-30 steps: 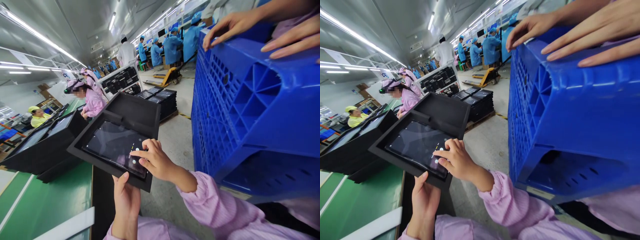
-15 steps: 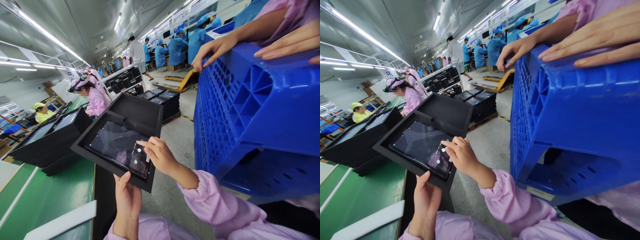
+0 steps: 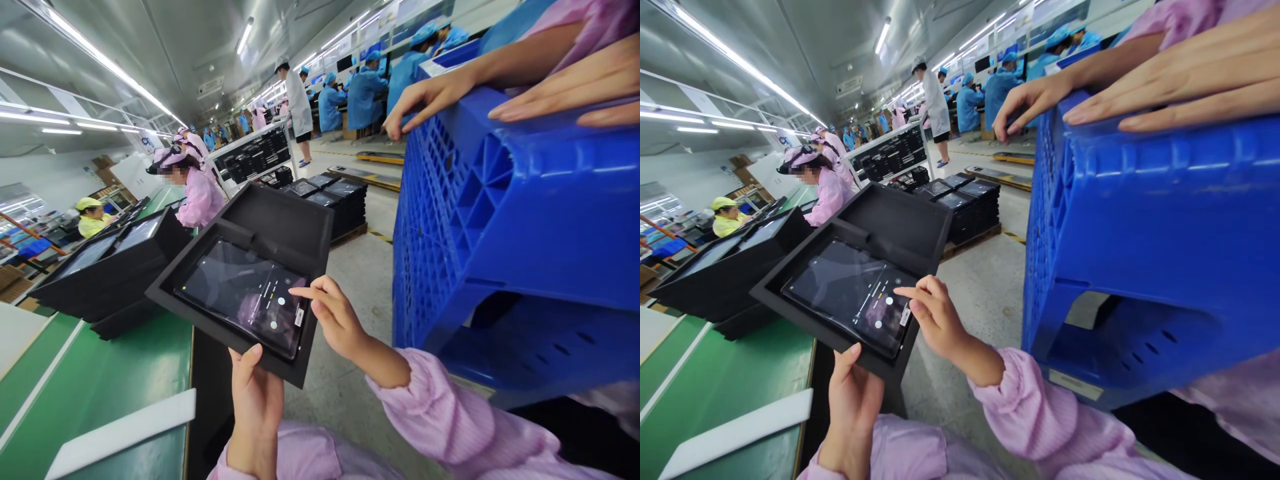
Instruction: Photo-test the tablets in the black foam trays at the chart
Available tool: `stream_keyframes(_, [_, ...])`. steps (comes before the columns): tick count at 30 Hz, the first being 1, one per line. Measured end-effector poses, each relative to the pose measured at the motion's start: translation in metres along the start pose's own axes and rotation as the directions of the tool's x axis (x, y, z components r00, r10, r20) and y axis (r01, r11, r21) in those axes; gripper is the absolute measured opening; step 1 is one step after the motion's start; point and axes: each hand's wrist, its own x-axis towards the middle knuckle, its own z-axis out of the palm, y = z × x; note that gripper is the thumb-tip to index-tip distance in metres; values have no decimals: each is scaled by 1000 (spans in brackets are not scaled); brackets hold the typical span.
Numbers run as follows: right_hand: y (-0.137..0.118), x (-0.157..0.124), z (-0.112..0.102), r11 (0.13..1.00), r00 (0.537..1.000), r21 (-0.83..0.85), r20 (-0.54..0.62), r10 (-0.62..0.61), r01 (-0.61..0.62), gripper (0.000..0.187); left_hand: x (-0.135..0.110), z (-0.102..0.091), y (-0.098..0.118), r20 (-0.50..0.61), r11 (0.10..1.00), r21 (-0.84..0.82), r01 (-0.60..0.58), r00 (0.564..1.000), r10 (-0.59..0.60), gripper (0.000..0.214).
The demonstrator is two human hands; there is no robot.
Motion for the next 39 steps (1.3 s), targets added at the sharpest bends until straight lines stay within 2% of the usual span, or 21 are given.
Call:
stream_keyframes(4, [3,-1,-2,997,999,-65,25,-40,41,50,-2,2,0,-11,1000,2,-10,1000,10,63])
stream_keyframes(9, [-2,8,4,949,981,-293,187,-58,112,57,-4,3,-2,-27,1000,-23,11,1000,-11,68])
stream_keyframes(13, [-3,11,10,935,986,-347,164,-8,66,57,-4,-1,-4,-49,998,-43,43,998,-45,72])
stream_keyframes(19, [1,7,11,957,998,-288,60,-9,26,58,-3,-3,-2,-77,997,-42,61,995,-64,77])
stream_keyframes(24, [3,6,13,949,990,-311,137,-16,59,53,-3,-4,-1,-86,996,-44,79,993,-83,79])
stream_keyframes(30, [5,2,11,989,998,-140,-45,-51,44,48,-5,-10,0,-108,998,-31,59,992,-62,72])
stream_keyframes(35, [6,-5,6,998,997,-56,-72,-37,33,41,-9,-13,4,-155,998,-24,61,986,-64,76])
stream_keyframes(37, [11,-6,9,998,983,-18,-172,59,-63,39,-9,-15,6,-156,998,-19,62,986,-64,76])
stream_keyframes(38, [15,-5,11,986,946,65,-276,168,-156,41,-8,-15,6,-157,998,-21,64,985,-66,76])
stream_keyframes(39, [19,-4,15,947,873,197,-375,313,-255,46,-8,-15,6,-156,998,-26,64,985,-67,77])
